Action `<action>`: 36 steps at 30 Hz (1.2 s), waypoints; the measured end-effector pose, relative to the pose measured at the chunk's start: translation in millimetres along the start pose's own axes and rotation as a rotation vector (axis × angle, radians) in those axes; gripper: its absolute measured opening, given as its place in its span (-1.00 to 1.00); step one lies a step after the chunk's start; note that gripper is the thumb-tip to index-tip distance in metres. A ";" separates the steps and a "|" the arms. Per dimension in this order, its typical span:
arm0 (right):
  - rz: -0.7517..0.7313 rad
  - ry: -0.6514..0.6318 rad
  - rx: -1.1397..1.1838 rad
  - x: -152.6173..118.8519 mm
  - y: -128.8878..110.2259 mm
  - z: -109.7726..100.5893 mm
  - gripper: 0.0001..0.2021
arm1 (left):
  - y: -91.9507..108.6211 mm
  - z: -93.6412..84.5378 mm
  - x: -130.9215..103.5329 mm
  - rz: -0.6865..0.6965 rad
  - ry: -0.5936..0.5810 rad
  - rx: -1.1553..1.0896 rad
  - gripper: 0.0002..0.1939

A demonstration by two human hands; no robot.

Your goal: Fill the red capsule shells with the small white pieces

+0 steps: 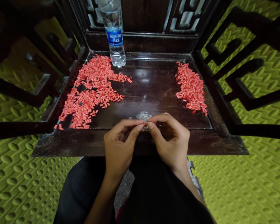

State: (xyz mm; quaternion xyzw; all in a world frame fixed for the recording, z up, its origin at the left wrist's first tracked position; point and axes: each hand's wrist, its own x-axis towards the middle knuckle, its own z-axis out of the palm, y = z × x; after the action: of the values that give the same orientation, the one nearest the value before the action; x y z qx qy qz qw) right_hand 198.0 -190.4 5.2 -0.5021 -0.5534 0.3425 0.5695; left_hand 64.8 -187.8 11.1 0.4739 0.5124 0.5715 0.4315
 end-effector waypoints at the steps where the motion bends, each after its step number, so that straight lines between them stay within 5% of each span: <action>1: 0.005 -0.005 0.003 0.0 -0.3 -0.1 -0.91 | -0.6 0.0 -0.3 0.002 0.006 0.006 -0.94; 15: 0.018 -0.104 -0.022 0.2 -1.6 -1.4 -0.89 | -6.3 -1.8 -2.9 0.094 0.068 0.059 -0.93; 36: 0.012 -0.146 -0.041 -2.5 0.6 -3.0 -0.88 | -7.0 -2.8 -1.8 0.143 0.006 0.099 -0.87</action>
State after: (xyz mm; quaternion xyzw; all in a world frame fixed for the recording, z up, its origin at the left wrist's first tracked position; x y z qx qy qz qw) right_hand 200.6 -193.2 4.3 -0.4907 -0.5975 0.3702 0.5150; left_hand 62.4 -189.3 3.9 0.5284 0.5063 0.5761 0.3641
